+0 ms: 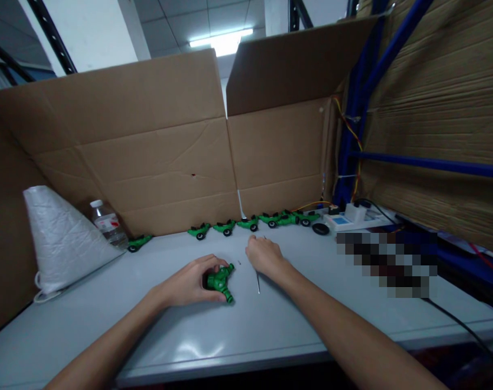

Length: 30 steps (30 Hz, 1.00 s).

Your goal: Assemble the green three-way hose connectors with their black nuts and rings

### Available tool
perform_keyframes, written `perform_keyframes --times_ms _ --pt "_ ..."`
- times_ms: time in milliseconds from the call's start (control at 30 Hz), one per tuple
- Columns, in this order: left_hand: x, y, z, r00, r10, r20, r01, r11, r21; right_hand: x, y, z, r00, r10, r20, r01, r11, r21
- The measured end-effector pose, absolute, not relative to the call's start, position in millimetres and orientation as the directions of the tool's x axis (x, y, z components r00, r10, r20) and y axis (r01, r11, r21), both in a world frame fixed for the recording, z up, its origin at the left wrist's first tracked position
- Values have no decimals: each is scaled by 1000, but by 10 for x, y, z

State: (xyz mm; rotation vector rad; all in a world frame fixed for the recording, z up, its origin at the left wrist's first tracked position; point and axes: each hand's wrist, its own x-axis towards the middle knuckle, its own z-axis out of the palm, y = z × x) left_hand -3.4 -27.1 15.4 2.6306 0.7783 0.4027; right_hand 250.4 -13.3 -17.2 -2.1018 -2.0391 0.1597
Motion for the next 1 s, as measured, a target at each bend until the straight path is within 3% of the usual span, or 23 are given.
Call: perform_keyframes --times_ms 600,733,1000 --pt "-92 -136 97 701 639 315 456 -742 491 2588 -78 -238 -1 998 65 975 15 -220" --pt "-147 -66 108 563 729 390 443 -664 602 2520 -112 -264 -71 991 116 967 97 -234" --pt "-165 61 121 329 820 468 224 -549 805 2504 -143 -235 -214 953 215 916 272 -296"
